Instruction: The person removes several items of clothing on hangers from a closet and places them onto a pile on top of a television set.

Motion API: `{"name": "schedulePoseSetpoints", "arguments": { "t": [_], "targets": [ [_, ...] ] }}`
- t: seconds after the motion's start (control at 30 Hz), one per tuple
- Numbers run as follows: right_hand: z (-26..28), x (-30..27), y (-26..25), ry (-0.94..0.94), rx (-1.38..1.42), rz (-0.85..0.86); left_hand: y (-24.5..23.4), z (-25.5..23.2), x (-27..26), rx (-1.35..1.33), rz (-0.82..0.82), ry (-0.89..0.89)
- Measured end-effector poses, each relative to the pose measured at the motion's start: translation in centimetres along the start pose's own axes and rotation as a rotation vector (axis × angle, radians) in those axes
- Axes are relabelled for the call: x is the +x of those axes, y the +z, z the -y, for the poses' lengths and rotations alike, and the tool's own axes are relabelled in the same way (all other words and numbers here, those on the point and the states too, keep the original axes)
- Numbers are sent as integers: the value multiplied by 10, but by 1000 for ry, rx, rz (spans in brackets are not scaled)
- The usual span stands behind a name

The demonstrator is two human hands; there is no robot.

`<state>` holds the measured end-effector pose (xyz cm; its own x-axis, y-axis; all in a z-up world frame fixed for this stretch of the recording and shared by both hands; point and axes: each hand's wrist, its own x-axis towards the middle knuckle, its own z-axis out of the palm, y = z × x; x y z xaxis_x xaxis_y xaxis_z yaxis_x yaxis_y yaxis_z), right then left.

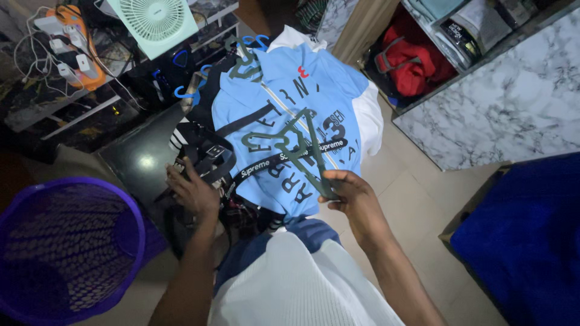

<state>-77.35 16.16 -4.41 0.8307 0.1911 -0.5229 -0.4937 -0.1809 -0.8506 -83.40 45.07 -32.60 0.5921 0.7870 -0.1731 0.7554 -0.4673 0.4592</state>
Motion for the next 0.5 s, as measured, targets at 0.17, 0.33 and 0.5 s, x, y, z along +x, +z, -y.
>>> {"name": "schedulePoseSetpoints", "arguments": {
  "t": [0.17, 0.33, 0.5],
  "targets": [
    [-1, -9, -2, 28, -53, -9, 23, 7, 6, 14, 1, -96],
    [-1, -17, 2, 38, -52, -9, 39, 43, 6, 71, -87, 37],
    [-13, -27, 6, 41, -53, 15, 7, 48, -6, -61, -139, -18]
  ]
}}
